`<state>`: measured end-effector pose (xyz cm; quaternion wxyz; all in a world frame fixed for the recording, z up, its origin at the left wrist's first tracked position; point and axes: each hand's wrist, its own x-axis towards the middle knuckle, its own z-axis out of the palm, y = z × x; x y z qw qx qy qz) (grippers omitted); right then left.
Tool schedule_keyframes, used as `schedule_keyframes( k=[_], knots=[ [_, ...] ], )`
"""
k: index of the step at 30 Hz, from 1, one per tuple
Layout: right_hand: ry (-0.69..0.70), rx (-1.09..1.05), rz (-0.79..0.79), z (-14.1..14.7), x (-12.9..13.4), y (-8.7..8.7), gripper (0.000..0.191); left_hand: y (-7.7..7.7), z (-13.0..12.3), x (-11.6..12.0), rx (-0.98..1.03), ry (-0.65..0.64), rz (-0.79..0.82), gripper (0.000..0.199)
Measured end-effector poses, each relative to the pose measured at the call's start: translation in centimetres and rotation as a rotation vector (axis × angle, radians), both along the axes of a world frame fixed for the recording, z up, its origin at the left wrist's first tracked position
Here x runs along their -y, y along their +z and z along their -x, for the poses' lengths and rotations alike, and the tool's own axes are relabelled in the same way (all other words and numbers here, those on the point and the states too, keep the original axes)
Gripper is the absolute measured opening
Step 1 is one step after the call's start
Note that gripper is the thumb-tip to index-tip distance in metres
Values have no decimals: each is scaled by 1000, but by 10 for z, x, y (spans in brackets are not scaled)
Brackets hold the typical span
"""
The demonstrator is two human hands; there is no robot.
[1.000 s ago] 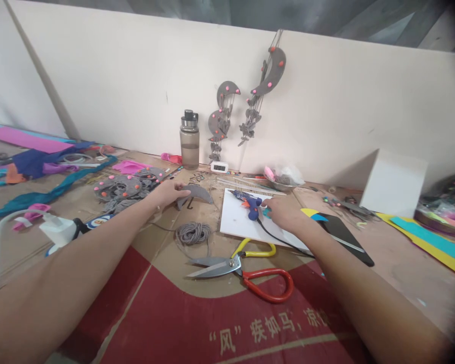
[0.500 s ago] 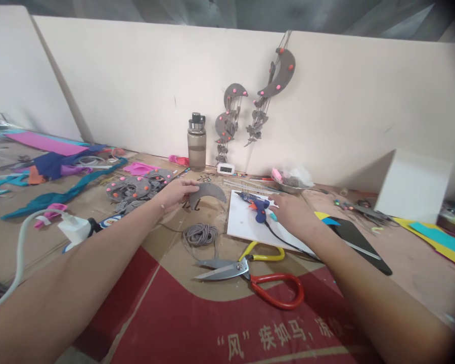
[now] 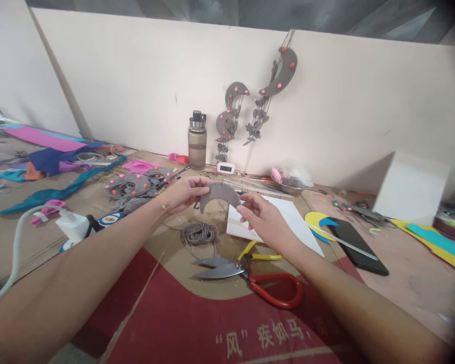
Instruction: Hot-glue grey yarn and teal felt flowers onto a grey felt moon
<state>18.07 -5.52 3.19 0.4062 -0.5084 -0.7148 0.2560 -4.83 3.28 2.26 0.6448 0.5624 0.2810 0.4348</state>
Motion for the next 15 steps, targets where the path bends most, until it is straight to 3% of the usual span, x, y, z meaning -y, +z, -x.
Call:
schedule_keyframes(
  k=[4, 5, 8, 9, 10, 13, 15],
  knots=[
    [-95, 70, -169, 7, 10, 4, 15, 7, -20, 19, -33, 58, -136, 23],
    [-134, 103, -238, 7, 12, 6, 13, 9, -25, 25, -90, 125, -192, 23],
    [-243, 223, -480, 3, 14, 9, 8, 16, -37, 43, -271, 528, -361, 25],
    [-261, 289, -563, 1, 14, 9, 6, 17, -41, 49, -295, 556, -363, 27],
    [-269, 371, -643, 0, 14, 7, 5, 18, -44, 54, -284, 501, -342, 30],
    [-225, 669, -829, -3, 13, 1, 11, 15, -52, 64, -102, 157, -182, 40],
    [-142, 823, -861, -2, 13, -3, 14, 13, -55, 65, 17, 44, -81, 35]
  ],
)
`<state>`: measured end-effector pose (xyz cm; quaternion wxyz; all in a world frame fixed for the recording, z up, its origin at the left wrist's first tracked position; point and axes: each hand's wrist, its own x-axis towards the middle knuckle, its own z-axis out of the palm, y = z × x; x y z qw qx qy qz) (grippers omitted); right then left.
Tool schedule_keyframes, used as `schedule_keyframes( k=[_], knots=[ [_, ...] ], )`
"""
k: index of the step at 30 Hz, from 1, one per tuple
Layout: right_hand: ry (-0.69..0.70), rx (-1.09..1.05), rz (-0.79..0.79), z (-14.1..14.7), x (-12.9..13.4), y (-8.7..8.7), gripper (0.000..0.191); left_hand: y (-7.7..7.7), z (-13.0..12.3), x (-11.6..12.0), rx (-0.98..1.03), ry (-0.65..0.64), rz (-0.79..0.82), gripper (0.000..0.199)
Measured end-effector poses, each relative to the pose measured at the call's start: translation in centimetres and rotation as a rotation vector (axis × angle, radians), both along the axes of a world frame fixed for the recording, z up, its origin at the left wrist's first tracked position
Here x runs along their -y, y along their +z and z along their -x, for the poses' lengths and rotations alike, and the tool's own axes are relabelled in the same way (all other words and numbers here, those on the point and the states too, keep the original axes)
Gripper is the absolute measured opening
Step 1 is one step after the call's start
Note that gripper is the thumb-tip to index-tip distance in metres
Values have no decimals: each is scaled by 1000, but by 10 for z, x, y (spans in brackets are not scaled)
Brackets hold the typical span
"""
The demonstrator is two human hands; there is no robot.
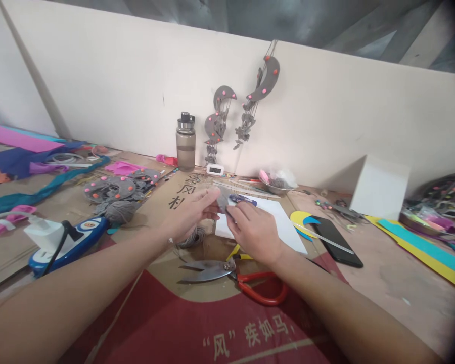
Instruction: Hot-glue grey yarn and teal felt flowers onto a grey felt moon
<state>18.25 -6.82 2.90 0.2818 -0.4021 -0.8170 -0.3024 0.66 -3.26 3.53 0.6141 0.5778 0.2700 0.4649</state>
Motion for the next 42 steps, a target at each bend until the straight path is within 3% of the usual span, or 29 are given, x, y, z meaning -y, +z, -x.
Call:
schedule_keyframes(
  k=[2, 5, 8, 11, 13, 16, 18, 24, 32, 37, 42],
  knots=[
    [36, 62, 85, 2, 1, -1, 20, -2, 0, -3, 40, -2, 64, 30],
    [111, -84, 203, 4, 3, 3, 34, -2, 6, -11, 25, 35, 106, 28],
    [111, -322, 153, 2, 2, 12, 33, -2, 12, -19, -8, 53, 90, 25],
    [-6, -476, 107, -3, -2, 20, 40, -4, 15, -23, -68, 32, 56, 25],
    [-32, -545, 227, -7, -7, 22, 39, -6, 16, -25, -103, -14, 28, 25],
    [-7, -677, 592, -11, -14, 19, 29, -8, 17, -26, -127, -69, 11, 27],
    [8, -809, 748, -13, -18, 15, 33, -8, 17, -27, -116, -72, 27, 28],
    [138, -1195, 810, -12, -27, 4, 33, -5, 21, -30, -89, -128, 161, 35],
    [138, -1344, 877, -8, -26, 4, 32, -9, 29, -39, -33, -106, 187, 37],
    [147, -1373, 896, -6, -27, 0, 30, -7, 28, -36, -187, -131, 63, 23],
    [175, -1332, 1018, -2, -24, 0, 29, -10, 32, -44, -200, 23, 49, 17]
  ],
)
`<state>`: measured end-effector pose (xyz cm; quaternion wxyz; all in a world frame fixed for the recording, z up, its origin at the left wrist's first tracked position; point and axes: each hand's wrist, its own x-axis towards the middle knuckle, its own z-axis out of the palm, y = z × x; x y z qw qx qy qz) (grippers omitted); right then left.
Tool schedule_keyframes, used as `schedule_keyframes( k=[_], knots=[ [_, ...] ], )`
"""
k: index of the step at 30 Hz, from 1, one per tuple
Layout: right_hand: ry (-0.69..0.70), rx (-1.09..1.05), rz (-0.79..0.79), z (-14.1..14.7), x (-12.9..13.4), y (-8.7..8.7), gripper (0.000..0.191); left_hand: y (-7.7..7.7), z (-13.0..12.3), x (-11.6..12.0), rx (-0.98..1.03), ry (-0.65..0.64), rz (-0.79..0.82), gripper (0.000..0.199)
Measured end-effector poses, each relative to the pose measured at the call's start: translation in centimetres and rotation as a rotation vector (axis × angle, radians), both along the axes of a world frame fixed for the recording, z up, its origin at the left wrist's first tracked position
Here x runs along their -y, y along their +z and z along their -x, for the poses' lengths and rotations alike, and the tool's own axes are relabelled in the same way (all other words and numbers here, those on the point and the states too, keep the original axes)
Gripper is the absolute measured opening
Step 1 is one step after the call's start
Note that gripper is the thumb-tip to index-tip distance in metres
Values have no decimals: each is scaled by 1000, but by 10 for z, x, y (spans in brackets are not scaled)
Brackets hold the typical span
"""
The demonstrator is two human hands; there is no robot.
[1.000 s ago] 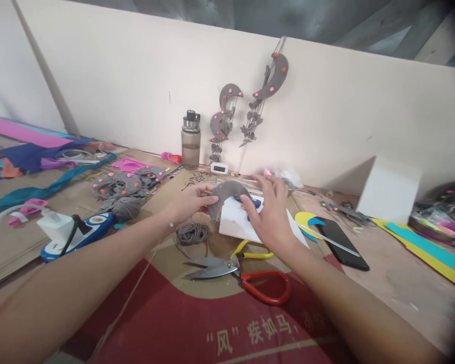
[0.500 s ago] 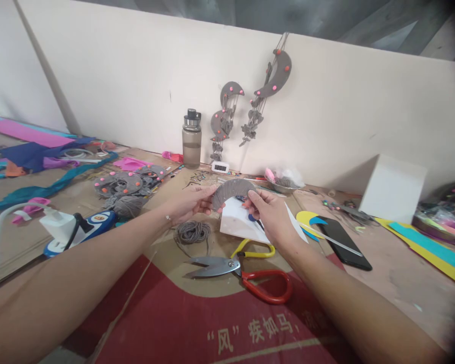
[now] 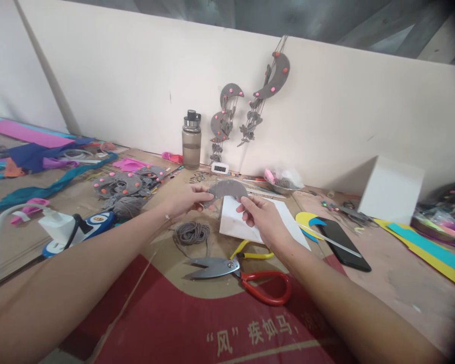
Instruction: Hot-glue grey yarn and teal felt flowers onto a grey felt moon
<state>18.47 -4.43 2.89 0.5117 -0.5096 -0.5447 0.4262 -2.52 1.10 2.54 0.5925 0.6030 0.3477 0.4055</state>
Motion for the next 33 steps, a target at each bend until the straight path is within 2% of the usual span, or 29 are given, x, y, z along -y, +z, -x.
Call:
schedule_keyframes(
  k=[3, 7, 12, 16, 20, 23, 28, 31, 33],
  knots=[
    [51, 68, 61, 4, 4, 0, 27, -7, 9, -14, 6, 146, 10, 19],
    [122, 214, 49, 9, 8, -5, 20, -17, 25, -33, 4, 386, 40, 21],
    [179, 318, 33, 12, 9, -14, 15, -27, 40, -49, -216, 606, 16, 25],
    [190, 394, -7, 12, 9, -17, 16, -34, 53, -58, -486, 687, -152, 27],
    [183, 472, -43, 12, 10, -18, 16, -40, 60, -64, -777, 706, -365, 25],
    [182, 526, -68, 13, 11, -17, 17, -41, 56, -64, -871, 714, -489, 24],
    [122, 779, -227, 18, 7, 1, 17, -24, 46, -54, -771, 774, -567, 27],
    [54, 1007, -363, 29, -5, 16, 19, -9, 46, -46, -515, 750, -487, 26],
    [11, 1184, -352, 41, -17, 22, 22, -1, 47, -43, -342, 729, -442, 26]
  ],
)
